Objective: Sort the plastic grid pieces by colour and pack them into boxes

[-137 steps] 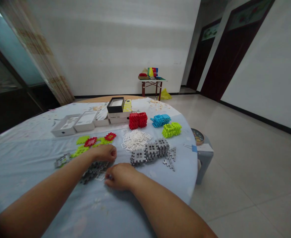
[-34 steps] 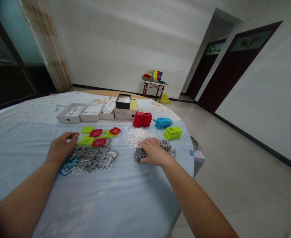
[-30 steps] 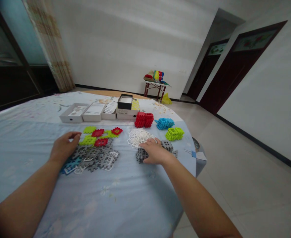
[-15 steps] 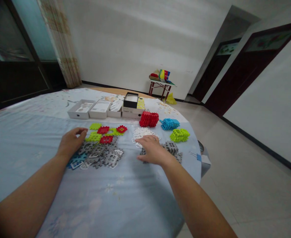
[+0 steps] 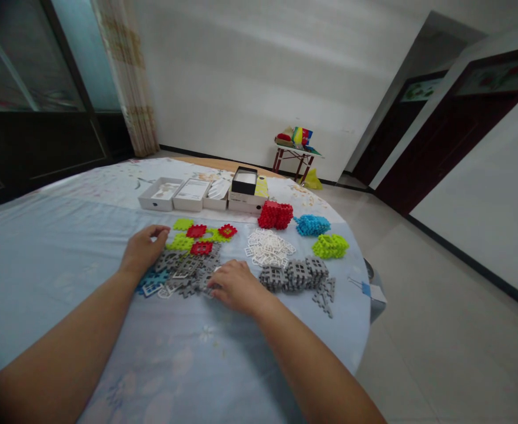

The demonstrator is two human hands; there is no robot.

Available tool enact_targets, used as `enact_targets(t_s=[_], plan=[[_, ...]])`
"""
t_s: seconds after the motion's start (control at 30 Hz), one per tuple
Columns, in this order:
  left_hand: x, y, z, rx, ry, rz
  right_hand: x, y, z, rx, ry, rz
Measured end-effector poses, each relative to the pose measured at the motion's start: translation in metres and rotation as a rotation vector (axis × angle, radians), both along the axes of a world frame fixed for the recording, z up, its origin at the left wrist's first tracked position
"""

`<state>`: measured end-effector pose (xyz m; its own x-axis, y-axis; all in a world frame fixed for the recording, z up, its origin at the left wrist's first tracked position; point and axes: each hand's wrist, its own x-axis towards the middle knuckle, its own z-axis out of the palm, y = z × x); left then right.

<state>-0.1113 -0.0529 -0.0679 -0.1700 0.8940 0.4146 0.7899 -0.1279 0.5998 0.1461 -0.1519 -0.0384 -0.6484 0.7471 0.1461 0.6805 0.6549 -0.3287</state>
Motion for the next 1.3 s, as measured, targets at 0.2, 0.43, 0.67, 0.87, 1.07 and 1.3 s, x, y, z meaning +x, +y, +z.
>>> enact_targets(t_s=[0.2, 0.43, 0.67, 0.87, 1.07, 1.3], plan=[[0.000, -0.001, 0.001, 0.008, -0.003, 0.009, -0.004, 0.007, 0.004, -0.077, 0.183, -0.218], [0.000, -0.002, 0.001, 0.006, -0.030, 0.010, -0.001, 0.022, -0.004, 0.059, 0.032, -0.392], [0.000, -0.001, 0.001, -0.009, -0.034, 0.013, -0.005, 0.020, -0.002, 0.015, -0.029, -0.261], [0.000, -0.003, 0.003, -0.007, -0.021, 0.004, -0.009, 0.020, -0.006, -0.023, -0.069, -0.258], [-0.001, -0.003, 0.003, -0.013, -0.022, 0.007, 0.036, 0.010, 0.020, 0.005, 0.007, -0.252], [-0.002, 0.000, 0.000, -0.018, -0.020, 0.004, 0.109, -0.004, 0.044, -0.026, -0.119, -0.342]])
